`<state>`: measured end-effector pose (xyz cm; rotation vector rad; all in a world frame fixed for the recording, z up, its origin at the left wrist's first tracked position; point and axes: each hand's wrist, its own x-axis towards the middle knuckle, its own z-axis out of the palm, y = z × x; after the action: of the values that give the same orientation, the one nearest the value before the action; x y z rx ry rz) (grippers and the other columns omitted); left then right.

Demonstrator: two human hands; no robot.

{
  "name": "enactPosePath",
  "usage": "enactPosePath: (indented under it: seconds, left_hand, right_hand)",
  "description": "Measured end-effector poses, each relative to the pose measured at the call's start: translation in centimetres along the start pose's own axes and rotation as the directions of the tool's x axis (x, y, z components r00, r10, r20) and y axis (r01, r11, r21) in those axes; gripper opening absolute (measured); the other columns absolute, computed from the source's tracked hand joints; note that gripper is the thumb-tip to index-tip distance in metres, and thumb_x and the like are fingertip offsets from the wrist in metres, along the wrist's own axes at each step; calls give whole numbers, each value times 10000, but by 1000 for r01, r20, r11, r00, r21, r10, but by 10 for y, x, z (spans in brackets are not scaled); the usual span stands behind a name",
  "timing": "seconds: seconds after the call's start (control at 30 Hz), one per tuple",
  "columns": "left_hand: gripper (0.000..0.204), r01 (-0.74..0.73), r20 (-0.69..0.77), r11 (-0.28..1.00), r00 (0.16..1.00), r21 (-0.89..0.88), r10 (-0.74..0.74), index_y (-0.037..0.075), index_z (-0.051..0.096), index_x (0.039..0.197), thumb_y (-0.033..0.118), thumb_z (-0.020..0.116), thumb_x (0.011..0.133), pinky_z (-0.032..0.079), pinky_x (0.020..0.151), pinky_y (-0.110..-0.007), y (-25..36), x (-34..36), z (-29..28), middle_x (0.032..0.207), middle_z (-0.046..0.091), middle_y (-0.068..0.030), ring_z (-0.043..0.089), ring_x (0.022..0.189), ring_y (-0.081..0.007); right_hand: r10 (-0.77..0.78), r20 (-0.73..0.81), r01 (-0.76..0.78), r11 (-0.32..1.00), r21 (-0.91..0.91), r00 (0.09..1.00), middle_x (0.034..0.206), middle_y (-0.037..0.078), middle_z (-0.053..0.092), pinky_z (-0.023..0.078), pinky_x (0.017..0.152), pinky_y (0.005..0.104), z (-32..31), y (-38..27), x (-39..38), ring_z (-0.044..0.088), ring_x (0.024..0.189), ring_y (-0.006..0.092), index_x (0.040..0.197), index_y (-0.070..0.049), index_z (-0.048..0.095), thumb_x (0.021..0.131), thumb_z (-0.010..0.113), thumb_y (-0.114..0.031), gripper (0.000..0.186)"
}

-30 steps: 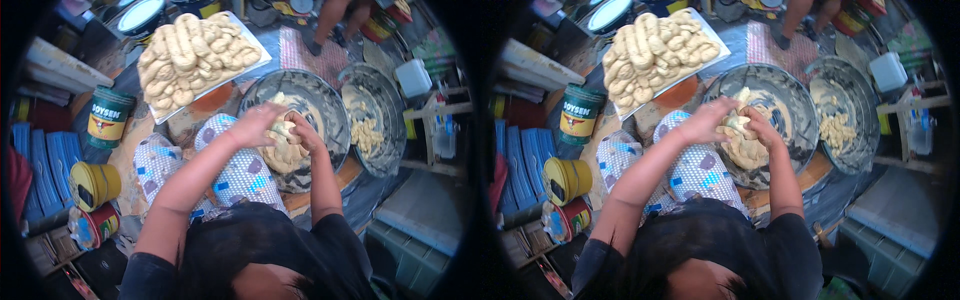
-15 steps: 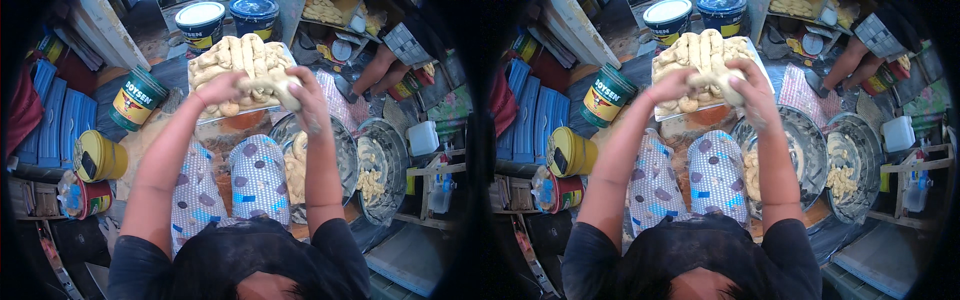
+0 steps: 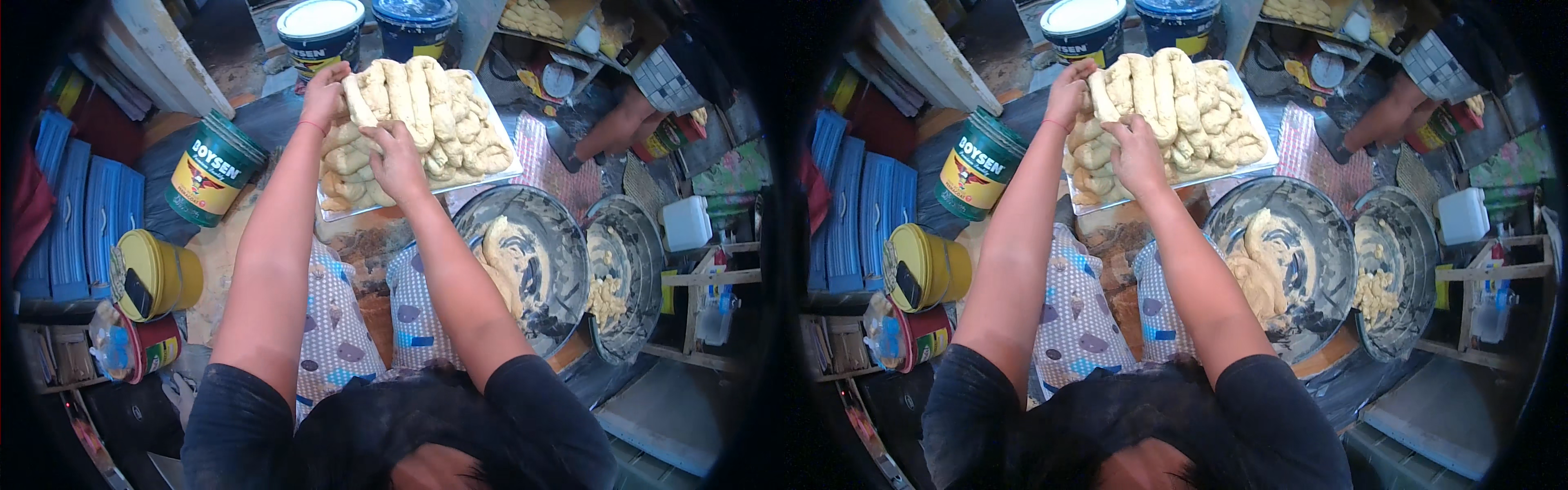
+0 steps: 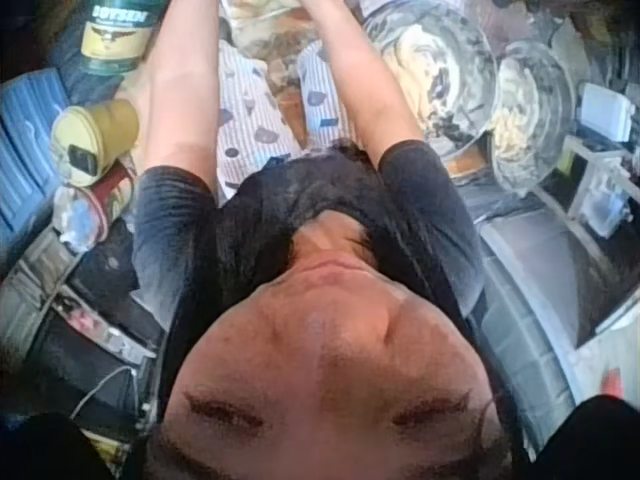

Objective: Knead and shape dough into long pieces and place them on a tray.

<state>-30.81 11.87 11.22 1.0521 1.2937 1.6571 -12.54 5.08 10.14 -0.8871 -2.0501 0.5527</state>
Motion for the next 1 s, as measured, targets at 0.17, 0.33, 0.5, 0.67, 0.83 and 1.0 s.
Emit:
enactPosePath:
  seconds: [0.17,0.33,0.5,0.67,0.83,1.0]
  left_hand:
    - [345,-99,161,993,983,64,88,21,524,1190,105,455,862,351,973,-283,7,-10,14,1213,523,-112,482,1131,-189]
    - [388,-405,241,831,911,381,333,87,519,1216,309,443,907,262,1034,-322,-7,-6,46,1329,407,-149,360,1247,-252]
    - [409,-377,131,787,923,488,362,77,535,1197,341,431,903,252,1039,-325,-11,-8,47,1328,395,-174,352,1246,-283]
    - [356,-351,82,741,924,573,374,51,582,1117,289,501,865,317,992,-326,9,-48,33,1279,440,-189,435,1172,-294]
    - [323,95,-122,644,993,759,-4,1,624,903,285,644,751,482,667,-329,24,-106,20,822,643,-139,621,728,-238]
    - [391,161,-83,794,987,587,-139,-26,515,1049,137,666,727,483,688,-300,1,-111,10,895,618,-128,603,761,-192]
  right_hand:
    - [81,79,-79,997,-23,994,979,146,472,432,825,394,-1,-14,3,506,954,332,997,-104,572,662,620,-73,340]
    - [79,128,-68,994,-83,989,996,157,456,432,845,413,9,-11,-3,487,983,340,1022,-72,531,670,628,-95,365]
    - [116,50,-115,993,-40,992,971,173,476,439,827,412,8,-11,-5,509,948,357,1019,-49,514,668,625,-37,368]
    - [282,124,-304,923,238,952,911,179,544,455,791,387,2,1,-2,555,843,356,1045,-42,493,662,663,-26,420]
    - [303,202,-364,810,461,931,847,113,589,487,663,314,11,21,-1,588,710,186,1141,-31,451,709,639,-40,472]
    - [275,118,-297,819,491,954,808,94,567,486,631,290,18,22,-4,572,659,155,1148,-34,449,734,625,-51,450]
